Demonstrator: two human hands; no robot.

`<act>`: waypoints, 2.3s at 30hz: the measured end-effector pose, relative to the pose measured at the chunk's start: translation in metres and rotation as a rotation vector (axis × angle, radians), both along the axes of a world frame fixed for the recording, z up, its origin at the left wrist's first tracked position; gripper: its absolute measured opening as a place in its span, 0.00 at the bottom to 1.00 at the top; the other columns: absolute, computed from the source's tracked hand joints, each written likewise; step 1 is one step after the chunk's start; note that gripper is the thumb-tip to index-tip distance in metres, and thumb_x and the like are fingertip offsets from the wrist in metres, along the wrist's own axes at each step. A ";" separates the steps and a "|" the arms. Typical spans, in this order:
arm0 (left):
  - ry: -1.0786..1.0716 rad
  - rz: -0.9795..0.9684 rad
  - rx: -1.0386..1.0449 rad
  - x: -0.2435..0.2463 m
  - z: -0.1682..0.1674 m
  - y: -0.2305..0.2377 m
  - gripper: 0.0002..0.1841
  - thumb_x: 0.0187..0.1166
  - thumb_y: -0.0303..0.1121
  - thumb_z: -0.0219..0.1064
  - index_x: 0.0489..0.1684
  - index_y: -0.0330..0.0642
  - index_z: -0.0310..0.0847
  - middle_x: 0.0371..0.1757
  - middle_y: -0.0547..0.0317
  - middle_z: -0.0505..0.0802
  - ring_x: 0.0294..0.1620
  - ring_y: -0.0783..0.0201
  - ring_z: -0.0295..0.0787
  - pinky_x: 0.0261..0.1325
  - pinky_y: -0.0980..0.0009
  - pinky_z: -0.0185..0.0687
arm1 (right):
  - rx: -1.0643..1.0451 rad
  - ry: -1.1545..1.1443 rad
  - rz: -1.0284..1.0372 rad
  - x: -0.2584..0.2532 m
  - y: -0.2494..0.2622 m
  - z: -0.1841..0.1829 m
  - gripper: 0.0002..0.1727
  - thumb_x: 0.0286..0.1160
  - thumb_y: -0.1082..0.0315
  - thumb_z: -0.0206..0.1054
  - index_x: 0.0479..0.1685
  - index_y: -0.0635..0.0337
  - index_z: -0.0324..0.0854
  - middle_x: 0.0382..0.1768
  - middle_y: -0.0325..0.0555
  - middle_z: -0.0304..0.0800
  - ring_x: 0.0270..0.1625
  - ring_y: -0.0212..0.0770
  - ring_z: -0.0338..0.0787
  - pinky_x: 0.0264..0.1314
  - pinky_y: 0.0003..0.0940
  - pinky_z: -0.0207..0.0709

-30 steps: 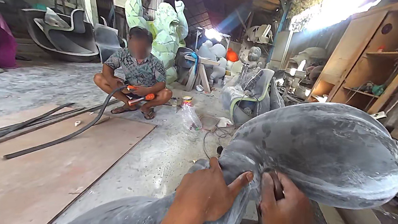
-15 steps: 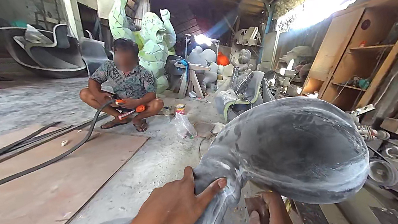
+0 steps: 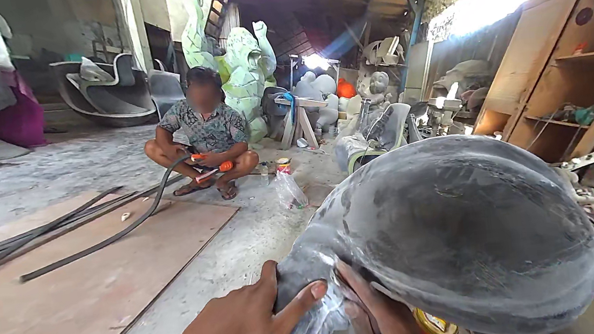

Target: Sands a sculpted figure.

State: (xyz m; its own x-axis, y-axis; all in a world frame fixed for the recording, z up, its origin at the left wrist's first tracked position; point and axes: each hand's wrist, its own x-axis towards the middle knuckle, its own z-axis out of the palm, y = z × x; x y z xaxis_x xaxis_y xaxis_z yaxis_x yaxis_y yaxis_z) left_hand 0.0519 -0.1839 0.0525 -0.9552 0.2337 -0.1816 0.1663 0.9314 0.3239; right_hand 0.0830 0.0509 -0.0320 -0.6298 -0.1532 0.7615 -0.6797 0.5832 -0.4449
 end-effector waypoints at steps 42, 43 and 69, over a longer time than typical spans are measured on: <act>-0.081 0.058 -0.003 -0.005 0.015 -0.009 0.67 0.49 0.95 0.37 0.84 0.49 0.60 0.53 0.43 0.92 0.58 0.39 0.90 0.57 0.33 0.80 | -0.041 -0.024 0.193 -0.017 0.014 -0.025 0.28 0.94 0.52 0.49 0.79 0.63 0.77 0.65 0.48 0.92 0.57 0.27 0.93 0.63 0.28 0.87; -0.083 0.060 0.000 -0.002 0.015 -0.007 0.66 0.50 0.95 0.38 0.82 0.48 0.61 0.52 0.44 0.91 0.57 0.40 0.90 0.56 0.34 0.80 | -0.045 -0.020 0.203 -0.018 0.011 -0.018 0.28 0.94 0.54 0.49 0.79 0.64 0.77 0.67 0.48 0.91 0.63 0.30 0.92 0.68 0.31 0.87; -0.073 0.048 0.013 0.000 0.022 0.000 0.62 0.53 0.93 0.41 0.77 0.47 0.65 0.50 0.45 0.91 0.56 0.42 0.90 0.56 0.37 0.80 | 0.023 0.221 -0.258 -0.022 0.001 -0.030 0.23 0.87 0.63 0.55 0.75 0.58 0.82 0.54 0.48 0.97 0.48 0.33 0.97 0.48 0.35 0.92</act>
State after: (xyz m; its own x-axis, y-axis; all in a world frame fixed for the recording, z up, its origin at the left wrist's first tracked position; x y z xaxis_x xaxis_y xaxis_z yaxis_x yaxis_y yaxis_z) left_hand 0.0521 -0.1838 0.0748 -0.9496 0.1911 -0.2485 0.0974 0.9333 0.3457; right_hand 0.0605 0.0515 -0.0619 -0.4705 -0.0286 0.8820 -0.5869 0.7565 -0.2885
